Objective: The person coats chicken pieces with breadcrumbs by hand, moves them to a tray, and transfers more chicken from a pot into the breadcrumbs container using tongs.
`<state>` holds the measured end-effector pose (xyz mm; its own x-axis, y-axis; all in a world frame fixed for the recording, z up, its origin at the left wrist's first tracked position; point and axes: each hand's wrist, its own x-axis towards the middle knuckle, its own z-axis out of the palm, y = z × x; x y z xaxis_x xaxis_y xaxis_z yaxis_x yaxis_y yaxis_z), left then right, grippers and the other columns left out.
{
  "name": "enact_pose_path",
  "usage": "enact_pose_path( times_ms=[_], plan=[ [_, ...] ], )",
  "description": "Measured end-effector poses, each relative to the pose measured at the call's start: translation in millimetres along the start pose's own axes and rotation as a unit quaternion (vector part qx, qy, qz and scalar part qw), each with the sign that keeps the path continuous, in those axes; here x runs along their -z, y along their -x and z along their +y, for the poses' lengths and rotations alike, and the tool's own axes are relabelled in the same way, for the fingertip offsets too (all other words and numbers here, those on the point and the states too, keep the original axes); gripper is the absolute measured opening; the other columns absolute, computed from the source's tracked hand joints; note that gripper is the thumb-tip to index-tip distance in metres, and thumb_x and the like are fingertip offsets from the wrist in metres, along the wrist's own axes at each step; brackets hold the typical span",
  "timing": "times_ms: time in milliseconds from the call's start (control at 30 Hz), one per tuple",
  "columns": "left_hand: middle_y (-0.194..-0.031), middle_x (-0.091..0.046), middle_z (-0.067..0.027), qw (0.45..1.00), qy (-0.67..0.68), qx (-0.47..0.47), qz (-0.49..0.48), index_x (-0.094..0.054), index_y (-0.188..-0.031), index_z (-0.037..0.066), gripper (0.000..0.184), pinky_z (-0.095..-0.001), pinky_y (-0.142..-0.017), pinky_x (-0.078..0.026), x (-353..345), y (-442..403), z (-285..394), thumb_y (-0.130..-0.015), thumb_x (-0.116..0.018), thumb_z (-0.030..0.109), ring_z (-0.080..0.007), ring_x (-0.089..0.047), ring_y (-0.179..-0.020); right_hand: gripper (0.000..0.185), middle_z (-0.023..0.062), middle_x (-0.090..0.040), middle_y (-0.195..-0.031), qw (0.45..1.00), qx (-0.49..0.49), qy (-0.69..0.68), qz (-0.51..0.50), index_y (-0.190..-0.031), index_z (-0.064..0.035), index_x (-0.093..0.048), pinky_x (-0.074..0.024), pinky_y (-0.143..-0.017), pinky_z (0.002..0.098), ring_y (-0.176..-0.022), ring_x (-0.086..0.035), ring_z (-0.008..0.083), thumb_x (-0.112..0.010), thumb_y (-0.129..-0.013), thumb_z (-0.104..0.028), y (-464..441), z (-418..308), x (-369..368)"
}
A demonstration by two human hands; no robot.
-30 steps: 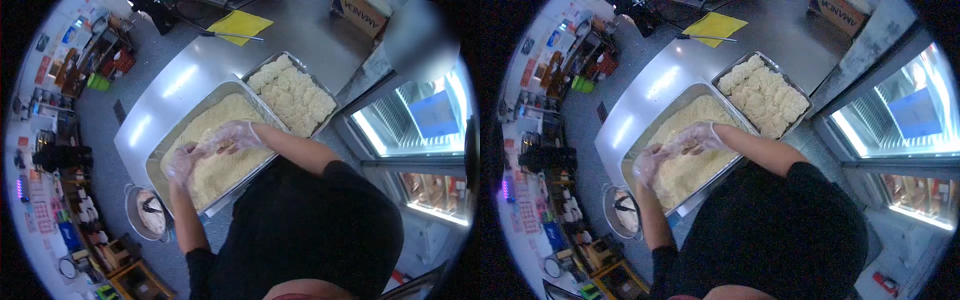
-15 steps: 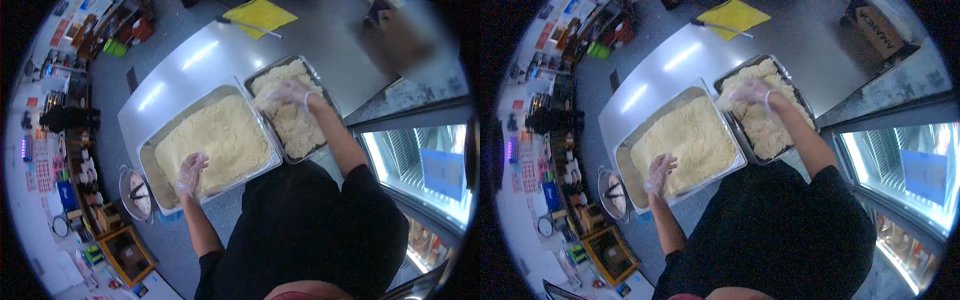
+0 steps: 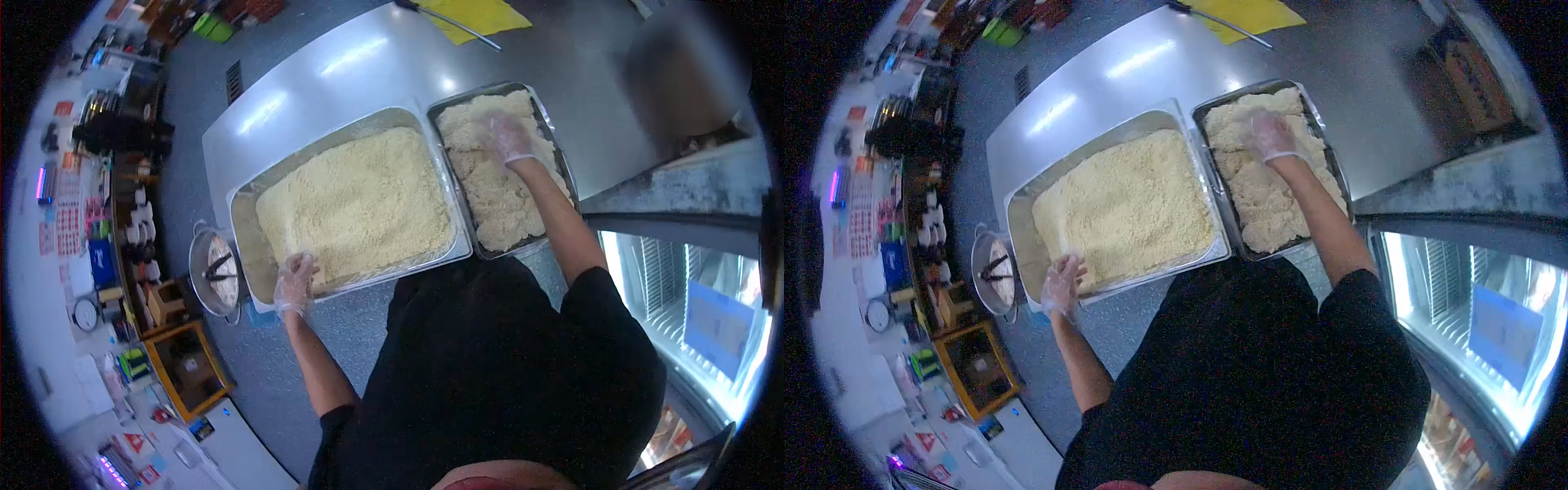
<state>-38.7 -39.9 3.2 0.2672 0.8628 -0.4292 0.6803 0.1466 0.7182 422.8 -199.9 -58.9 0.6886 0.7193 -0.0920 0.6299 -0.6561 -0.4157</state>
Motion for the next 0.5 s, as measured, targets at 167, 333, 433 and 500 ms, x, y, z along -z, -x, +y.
enact_pose_path(
  times_ms=[167,333,433,500],
  plan=[
    [-0.093,-0.066,-0.0173,0.973,-0.173,-0.092,0.125,-0.061,-0.107,0.0,0.047,-0.0361,-0.078,-0.047,37.8,-26.6,-55.2,-0.083,-0.059,0.041,-0.0282,-0.065,-0.083,0.03,0.0164,-0.059,-0.11,0.973,0.18,-0.005,0.145,-0.105,-0.0066,-0.062,-0.0435,-0.091,0.0412,-0.101,-0.057,0.034,-0.053,-0.086,-0.028,8.9,-21.2,-15.1],
    [-0.094,-0.065,-0.0208,0.935,-0.316,-0.075,0.142,-0.065,-0.102,0.005,0.042,-0.0429,-0.081,-0.046,72.2,-45.3,-68.8,-0.086,-0.051,0.041,-0.0365,-0.062,-0.09,0.038,0.0152,-0.059,-0.116,0.961,0.248,-0.115,-0.044,-0.112,-0.0094,-0.061,-0.0417,-0.094,0.0382,-0.107,-0.055,0.0324,-0.056,-0.086,-0.036,56.2,-146.9,-17.3],
    [-0.099,-0.062,-0.0242,0.923,-0.378,-0.032,0.062,-0.067,-0.1,0.007,0.038,-0.045,-0.083,-0.046,75.9,-43.8,-47.1,-0.085,-0.05,0.037,-0.0386,-0.059,-0.096,0.061,0.0238,-0.055,-0.12,0.925,0.184,0.033,-0.331,-0.123,-0.002,-0.052,-0.0397,-0.096,0.0397,-0.112,-0.052,0.0355,-0.057,-0.084,-0.048,88.6,-201.6,-80.7],
    [-0.107,-0.06,-0.0235,0.904,-0.421,0.059,-0.056,-0.066,-0.102,0.007,0.042,-0.0438,-0.085,-0.046,71.4,-62.3,-53.3,-0.085,-0.049,0.041,-0.0365,-0.057,-0.104,0.066,0.0242,-0.052,-0.123,0.93,0.154,0.042,-0.33,-0.125,-0.001,-0.05,-0.0382,-0.098,0.0416,-0.114,-0.05,0.0355,-0.056,-0.083,-0.052,102.8,-201.8,-116.8]
  ],
)
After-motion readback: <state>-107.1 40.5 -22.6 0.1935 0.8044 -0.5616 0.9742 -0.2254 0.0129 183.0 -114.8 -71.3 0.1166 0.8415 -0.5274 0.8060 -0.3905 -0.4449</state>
